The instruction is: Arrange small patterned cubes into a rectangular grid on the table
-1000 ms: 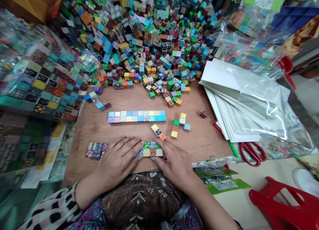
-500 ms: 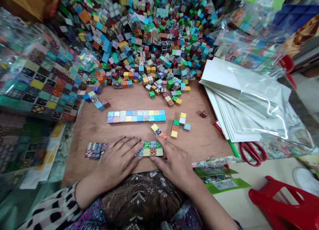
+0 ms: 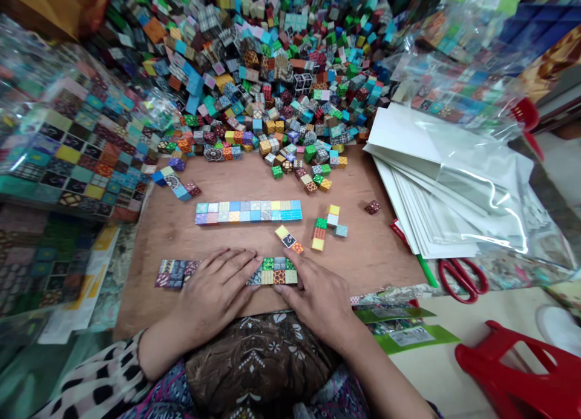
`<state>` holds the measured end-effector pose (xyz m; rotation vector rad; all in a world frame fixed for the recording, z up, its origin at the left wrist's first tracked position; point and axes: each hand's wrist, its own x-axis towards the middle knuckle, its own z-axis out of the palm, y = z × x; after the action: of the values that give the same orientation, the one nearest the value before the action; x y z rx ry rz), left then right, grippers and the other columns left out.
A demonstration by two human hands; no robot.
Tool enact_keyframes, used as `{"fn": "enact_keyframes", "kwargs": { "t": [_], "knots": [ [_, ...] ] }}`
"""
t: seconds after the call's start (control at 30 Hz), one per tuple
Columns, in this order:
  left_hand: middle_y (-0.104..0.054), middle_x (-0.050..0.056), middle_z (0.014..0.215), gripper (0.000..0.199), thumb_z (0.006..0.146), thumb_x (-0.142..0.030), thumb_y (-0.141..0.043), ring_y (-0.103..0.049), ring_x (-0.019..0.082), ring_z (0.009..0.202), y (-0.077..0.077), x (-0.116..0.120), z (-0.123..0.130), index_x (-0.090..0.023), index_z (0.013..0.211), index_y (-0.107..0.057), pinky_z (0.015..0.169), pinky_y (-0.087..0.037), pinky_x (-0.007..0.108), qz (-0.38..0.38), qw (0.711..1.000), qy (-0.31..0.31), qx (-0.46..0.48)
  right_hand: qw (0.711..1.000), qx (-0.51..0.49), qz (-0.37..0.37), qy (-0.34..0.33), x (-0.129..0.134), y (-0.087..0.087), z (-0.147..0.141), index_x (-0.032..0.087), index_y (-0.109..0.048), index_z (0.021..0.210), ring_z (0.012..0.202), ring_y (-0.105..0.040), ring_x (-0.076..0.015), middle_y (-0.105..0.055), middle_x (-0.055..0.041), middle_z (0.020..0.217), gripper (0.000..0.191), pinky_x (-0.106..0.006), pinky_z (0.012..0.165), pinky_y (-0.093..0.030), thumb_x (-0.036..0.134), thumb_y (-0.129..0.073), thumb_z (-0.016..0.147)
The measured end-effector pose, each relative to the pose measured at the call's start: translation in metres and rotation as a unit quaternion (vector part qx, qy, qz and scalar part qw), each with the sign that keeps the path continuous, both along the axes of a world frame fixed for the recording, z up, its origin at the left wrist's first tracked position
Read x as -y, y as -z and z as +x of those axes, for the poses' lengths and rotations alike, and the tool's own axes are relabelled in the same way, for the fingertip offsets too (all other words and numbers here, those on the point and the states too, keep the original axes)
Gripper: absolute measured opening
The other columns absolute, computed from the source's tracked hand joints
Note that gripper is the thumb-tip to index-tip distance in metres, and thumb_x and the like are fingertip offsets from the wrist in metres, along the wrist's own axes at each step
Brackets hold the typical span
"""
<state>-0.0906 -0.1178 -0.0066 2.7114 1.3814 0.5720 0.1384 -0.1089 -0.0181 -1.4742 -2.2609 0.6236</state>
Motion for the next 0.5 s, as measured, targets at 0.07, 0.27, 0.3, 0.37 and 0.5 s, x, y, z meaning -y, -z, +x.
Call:
{"fn": "enact_keyframes", "kwargs": {
  "t": [0.07,0.27,0.3,0.37,0.5],
  "knots": [
    [-0.068,0.008,0.122,0.033,0.097,-0.029,-0.048,-0.061,0.026,0.109,-0.0001,0.0002,0.0,-0.015,0.124,-0.059,0.097,-0.048,0.047,-0.005,1.0,-0.001,-0.001,1.0,0.003,-0.004,0.001,-0.0002,0.0004,0.0002,0.019,-0.053,0.136,0.062,-0.062,-0.019,-0.066,-0.0038,0.076,0.052,-0.031,0.055,-0.047,0.043,-0.052,0.091],
    [-0.068,0.009,0.122,0.033,0.097,-0.03,-0.047,-0.062,0.026,0.108,0.0004,0.0002,0.0001,-0.015,0.124,-0.059,0.096,-0.049,0.048,0.0,1.0,-0.002,0.0,1.0,0.01,-0.021,0.017,0.0005,0.0014,0.0004,0.018,-0.039,0.147,0.061,-0.061,-0.0196,-0.065,-0.0027,0.075,0.065,-0.033,0.055,-0.046,0.042,-0.055,0.088],
    [-0.068,0.009,0.122,0.033,0.098,-0.03,-0.046,-0.062,0.026,0.108,0.0004,0.0002,0.0001,-0.015,0.124,-0.059,0.096,-0.049,0.048,-0.001,1.0,-0.003,0.0,0.999,0.011,-0.022,0.02,0.0006,0.0014,0.0003,0.019,-0.037,0.148,0.06,-0.061,-0.0196,-0.065,-0.0026,0.075,0.067,-0.033,0.055,-0.046,0.041,-0.055,0.088],
    [-0.068,0.009,0.122,0.033,0.097,-0.03,-0.046,-0.061,0.026,0.108,0.0,0.0001,0.0001,-0.016,0.124,-0.059,0.096,-0.048,0.048,-0.005,1.0,-0.004,-0.001,0.999,0.013,-0.02,0.023,0.0008,0.0015,0.0002,0.02,-0.034,0.15,0.059,-0.061,-0.0194,-0.064,-0.0021,0.073,0.069,-0.033,0.054,-0.045,0.041,-0.056,0.087],
    [-0.068,0.009,0.122,0.033,0.097,-0.029,-0.046,-0.061,0.026,0.108,-0.0008,0.0002,0.0001,-0.015,0.124,-0.06,0.096,-0.048,0.047,-0.004,1.0,-0.004,0.0,0.999,0.022,-0.009,0.026,0.0011,0.0023,0.0002,0.02,-0.03,0.152,0.054,-0.059,-0.0192,-0.064,-0.0015,0.071,0.073,-0.032,0.051,-0.043,0.042,-0.056,0.087]
  ]
}}
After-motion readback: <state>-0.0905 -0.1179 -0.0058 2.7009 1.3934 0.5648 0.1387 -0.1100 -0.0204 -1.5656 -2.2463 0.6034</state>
